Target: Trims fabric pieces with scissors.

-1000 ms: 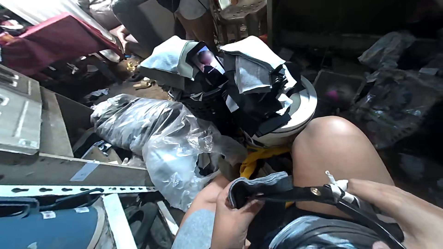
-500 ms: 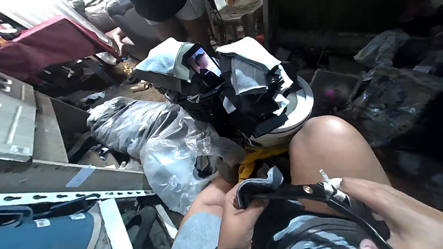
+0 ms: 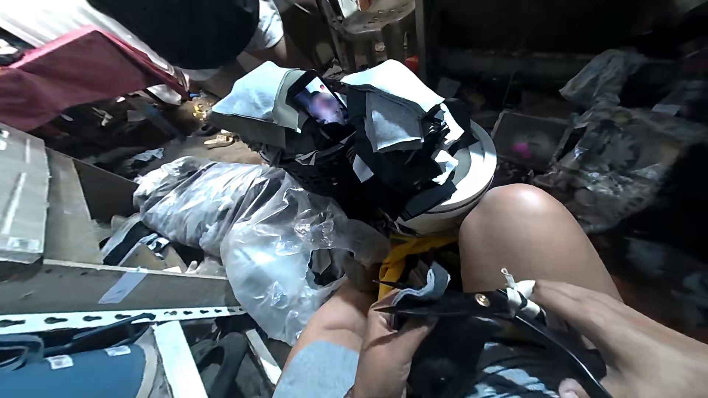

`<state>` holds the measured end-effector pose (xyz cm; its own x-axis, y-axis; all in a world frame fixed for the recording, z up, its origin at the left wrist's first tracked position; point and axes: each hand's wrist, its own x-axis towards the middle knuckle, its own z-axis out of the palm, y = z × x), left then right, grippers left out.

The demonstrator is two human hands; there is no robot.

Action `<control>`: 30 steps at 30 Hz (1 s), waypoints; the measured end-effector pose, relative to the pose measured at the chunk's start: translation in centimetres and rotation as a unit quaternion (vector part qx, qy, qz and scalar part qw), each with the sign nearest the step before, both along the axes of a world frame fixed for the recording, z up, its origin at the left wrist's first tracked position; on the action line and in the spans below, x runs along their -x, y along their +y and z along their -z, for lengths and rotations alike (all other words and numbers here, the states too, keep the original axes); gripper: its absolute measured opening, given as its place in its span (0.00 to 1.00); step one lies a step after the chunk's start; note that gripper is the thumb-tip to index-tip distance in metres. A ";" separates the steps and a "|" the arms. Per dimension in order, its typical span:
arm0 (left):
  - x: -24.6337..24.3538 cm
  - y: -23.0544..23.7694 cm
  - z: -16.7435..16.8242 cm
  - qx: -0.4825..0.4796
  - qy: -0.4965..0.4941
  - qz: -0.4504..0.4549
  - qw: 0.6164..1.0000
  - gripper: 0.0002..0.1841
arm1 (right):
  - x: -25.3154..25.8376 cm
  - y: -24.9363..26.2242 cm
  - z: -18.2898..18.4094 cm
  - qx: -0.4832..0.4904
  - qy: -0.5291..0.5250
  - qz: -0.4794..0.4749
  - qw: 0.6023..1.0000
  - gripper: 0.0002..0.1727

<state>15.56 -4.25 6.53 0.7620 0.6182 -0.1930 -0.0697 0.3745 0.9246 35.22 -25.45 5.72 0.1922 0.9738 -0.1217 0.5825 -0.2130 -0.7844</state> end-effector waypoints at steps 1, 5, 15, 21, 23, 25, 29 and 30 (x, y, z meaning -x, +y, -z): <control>-0.2 -0.1 -0.3 0.008 0.012 -0.005 1.000 0.14 | 0.2 0.1 0.3 -0.002 -0.002 0.011 1.000 0.44; -0.1 0.2 -0.3 -0.015 0.001 -0.021 1.000 0.12 | 0.2 -0.1 0.9 -0.040 -0.002 0.041 0.998 0.24; 0.3 0.8 0.3 -0.007 -0.023 -0.009 1.000 0.15 | -0.5 0.3 0.1 -0.014 -0.017 -0.019 1.000 0.42; 0.5 0.9 0.4 0.002 -0.035 0.012 0.999 0.14 | -0.5 0.5 0.5 0.002 0.030 -0.006 1.000 0.30; 0.7 1.4 0.6 -0.022 -0.031 0.034 0.999 0.11 | -0.5 0.3 0.6 -0.013 0.031 -0.007 0.999 0.28; 0.6 2.0 0.4 -0.037 -0.001 0.048 0.998 0.08 | -0.5 -0.1 1.0 -0.034 0.035 0.002 0.999 0.29; -0.5 3.4 0.1 -0.098 0.058 0.077 0.990 0.07 | -1.1 -1.2 1.8 -0.045 0.071 0.035 0.996 0.31; -1.1 3.8 0.0 -0.122 0.073 0.093 0.985 0.06 | -1.2 -1.6 2.1 -0.053 0.089 0.054 0.993 0.32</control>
